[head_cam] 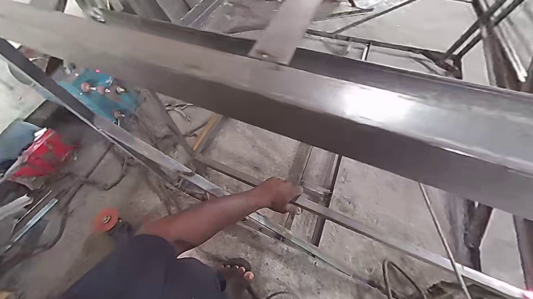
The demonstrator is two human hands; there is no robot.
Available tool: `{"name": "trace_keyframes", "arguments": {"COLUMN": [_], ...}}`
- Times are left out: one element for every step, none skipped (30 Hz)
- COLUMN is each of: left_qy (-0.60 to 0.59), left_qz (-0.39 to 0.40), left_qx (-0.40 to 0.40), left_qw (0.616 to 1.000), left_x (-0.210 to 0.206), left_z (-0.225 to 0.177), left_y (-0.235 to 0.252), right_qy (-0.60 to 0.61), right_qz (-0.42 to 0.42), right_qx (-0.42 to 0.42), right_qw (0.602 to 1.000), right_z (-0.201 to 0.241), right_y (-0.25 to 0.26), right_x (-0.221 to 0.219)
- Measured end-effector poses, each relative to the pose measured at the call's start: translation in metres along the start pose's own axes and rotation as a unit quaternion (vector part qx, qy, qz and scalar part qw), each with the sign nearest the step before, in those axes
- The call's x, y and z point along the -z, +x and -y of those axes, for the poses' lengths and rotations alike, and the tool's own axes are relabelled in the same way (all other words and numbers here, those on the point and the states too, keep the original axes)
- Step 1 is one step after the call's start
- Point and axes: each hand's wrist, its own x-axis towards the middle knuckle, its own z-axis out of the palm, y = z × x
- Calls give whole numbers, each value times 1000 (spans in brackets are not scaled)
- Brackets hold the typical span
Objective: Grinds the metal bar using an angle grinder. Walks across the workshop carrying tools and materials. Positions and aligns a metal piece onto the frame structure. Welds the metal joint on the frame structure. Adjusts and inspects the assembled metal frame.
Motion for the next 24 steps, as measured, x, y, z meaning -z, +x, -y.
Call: {"name": "trace_keyframes", "arguments": {"left_qy": [-7, -21, -49, -87, -148, -237, -351, -485, -601, -672, -708, -724, -735, -743, -750, -759, -773, -784, -798, -817, -831, -838, -838, -836], "left_qz": [-28, -61, -100, -141, -186, -221, -226, -206, -179, -173, -200, -252, -313, -372, -422, -454, -471, -483, -488, -491, -496, -502, -512, -521], "left_qx": [-11, -23, -41, -69, -111, -157, -184, -186, -179, -162, -109, -29, 62, 135, 182, 209, 213, 201, 179, 148, 113, 86, 81, 89], "left_qw": [1000, 998, 993, 984, 965, 933, 890, 830, 758, 701, 669, 641, 598, 540, 476, 417, 368, 333, 304, 263, 227, 196, 170, 145], "left_x": [5, 13, 22, 27, 26, 17, 2, -15, -35, -59, -81, -97, -106, -110, -111, -110, -110, -110, -110, -111, -113, -113, -110, -105], "left_z": [0, -2, -3, -3, 0, 7, 16, 27, 42, 58, 73, 85, 95, 104, 115, 129, 144, 156, 165, 169, 170, 169, 161, 151], "left_y": [-10, -26, -48, -75, -103, -133, -163, -192, -217, -234, -245, -247, -239, -225, -207, -191, -175, -161, -150, -141, -133, -128, -126, -124], "right_qy": [-3, -9, -16, -17, -13, -13, -18, -25, -35, -46, -58, -66, -69, -75, -75, -79, -79, -78, -82, -85, -87, -92, -100, -108], "right_qz": [14, 31, 51, 71, 85, 97, 109, 119, 125, 129, 136, 141, 145, 148, 147, 144, 146, 152, 153, 158, 166, 169, 171, 175], "right_qx": [19, 33, 37, 29, 31, 40, 50, 60, 71, 76, 74, 71, 72, 78, 90, 101, 110, 117, 121, 124, 126, 130, 132, 132], "right_qw": [1000, 999, 998, 997, 996, 994, 993, 991, 989, 988, 986, 985, 984, 983, 982, 981, 980, 978, 977, 976, 974, 973, 971, 970], "right_z": [7, 10, 12, 14, 16, 18, 20, 22, 25, 28, 31, 35, 40, 45, 49, 53, 55, 58, 60, 62, 65, 67, 69, 72], "right_y": [5, 10, 14, 19, 22, 25, 28, 31, 34, 37, 40, 42, 45, 46, 49, 50, 52, 54, 57, 59, 61, 62, 62, 61], "right_x": [-4, -8, -12, -16, -20, -22, -25, -27, -32, -35, -39, -44, -49, -52, -57, -61, -64, -66, -68, -69, -68, -68, -67, -63]}}
